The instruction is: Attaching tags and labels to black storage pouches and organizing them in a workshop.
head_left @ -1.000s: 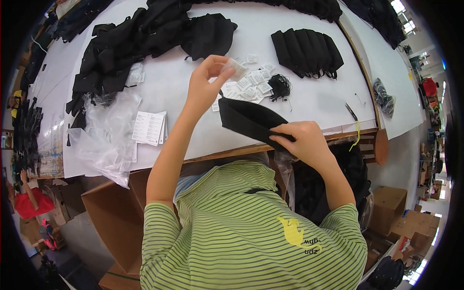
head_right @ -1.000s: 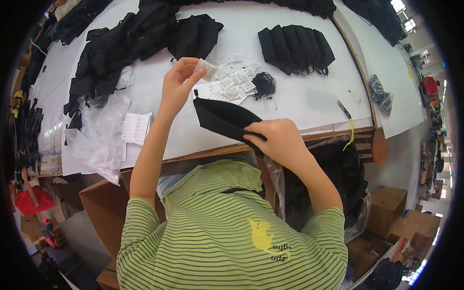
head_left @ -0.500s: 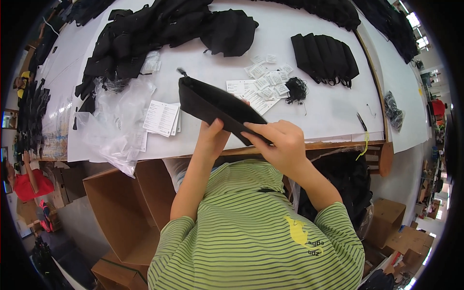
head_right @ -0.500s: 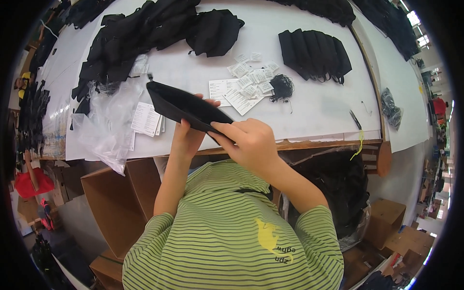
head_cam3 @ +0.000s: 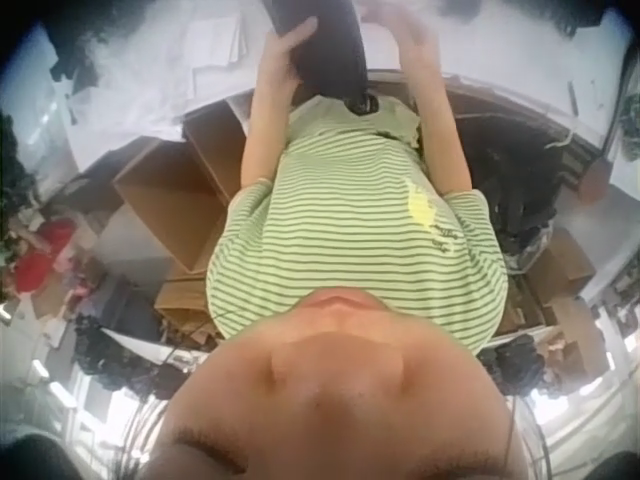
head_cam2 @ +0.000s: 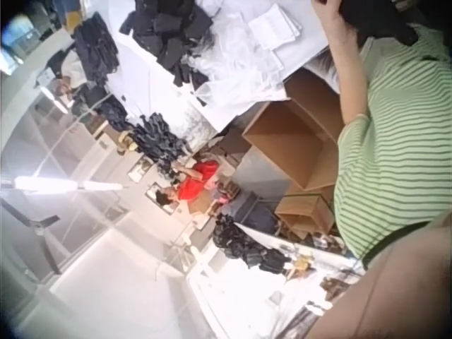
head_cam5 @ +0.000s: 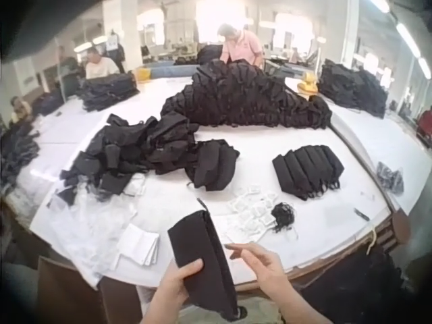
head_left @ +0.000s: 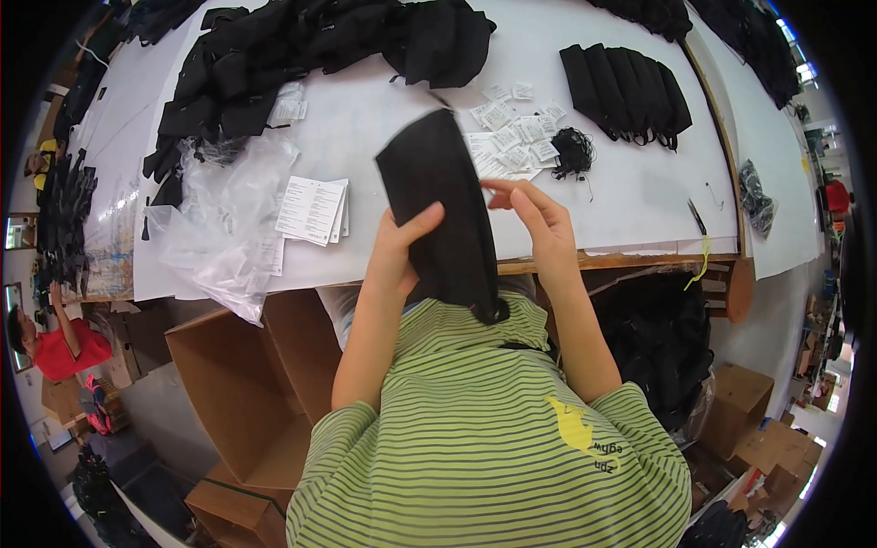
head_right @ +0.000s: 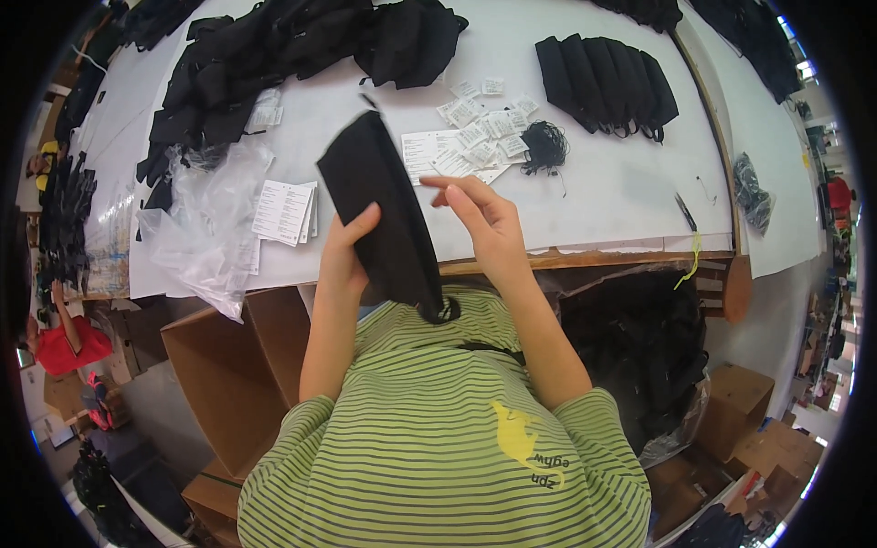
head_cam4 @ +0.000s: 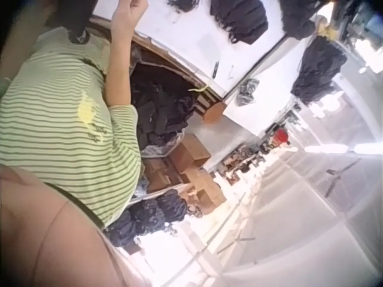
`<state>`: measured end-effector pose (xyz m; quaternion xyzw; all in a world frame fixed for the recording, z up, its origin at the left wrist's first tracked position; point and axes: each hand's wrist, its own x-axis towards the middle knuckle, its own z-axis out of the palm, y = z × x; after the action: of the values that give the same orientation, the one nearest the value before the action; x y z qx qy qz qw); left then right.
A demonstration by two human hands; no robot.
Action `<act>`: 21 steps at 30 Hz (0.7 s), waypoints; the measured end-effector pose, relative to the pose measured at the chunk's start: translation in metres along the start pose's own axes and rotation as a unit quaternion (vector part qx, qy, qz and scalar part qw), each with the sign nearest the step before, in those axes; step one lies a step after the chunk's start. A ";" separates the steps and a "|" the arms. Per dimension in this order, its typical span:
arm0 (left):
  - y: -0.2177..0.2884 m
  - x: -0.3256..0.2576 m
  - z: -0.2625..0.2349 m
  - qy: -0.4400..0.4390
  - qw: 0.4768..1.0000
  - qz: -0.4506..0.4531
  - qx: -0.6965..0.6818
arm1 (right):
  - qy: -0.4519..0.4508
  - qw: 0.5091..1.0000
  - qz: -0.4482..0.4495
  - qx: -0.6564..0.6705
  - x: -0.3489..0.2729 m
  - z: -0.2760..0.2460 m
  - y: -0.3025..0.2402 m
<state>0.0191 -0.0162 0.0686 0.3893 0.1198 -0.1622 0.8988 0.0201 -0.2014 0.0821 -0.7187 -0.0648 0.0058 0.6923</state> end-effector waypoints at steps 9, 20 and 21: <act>0.003 -0.006 0.009 -0.050 0.992 -0.102 0.056 | 0.091 0.984 -0.152 -0.007 0.036 -0.007 -0.018; 0.002 -0.004 0.008 -0.021 0.995 -0.084 0.055 | 0.060 0.995 -0.081 0.012 0.035 -0.003 -0.021; 0.002 -0.004 0.008 -0.021 0.995 -0.084 0.056 | 0.041 0.998 -0.035 0.041 0.036 -0.004 -0.025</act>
<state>0.0169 -0.0195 0.0767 0.4239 0.1242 -0.2517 0.8611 0.0536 -0.2006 0.1097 -0.6868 -0.0615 -0.0451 0.7228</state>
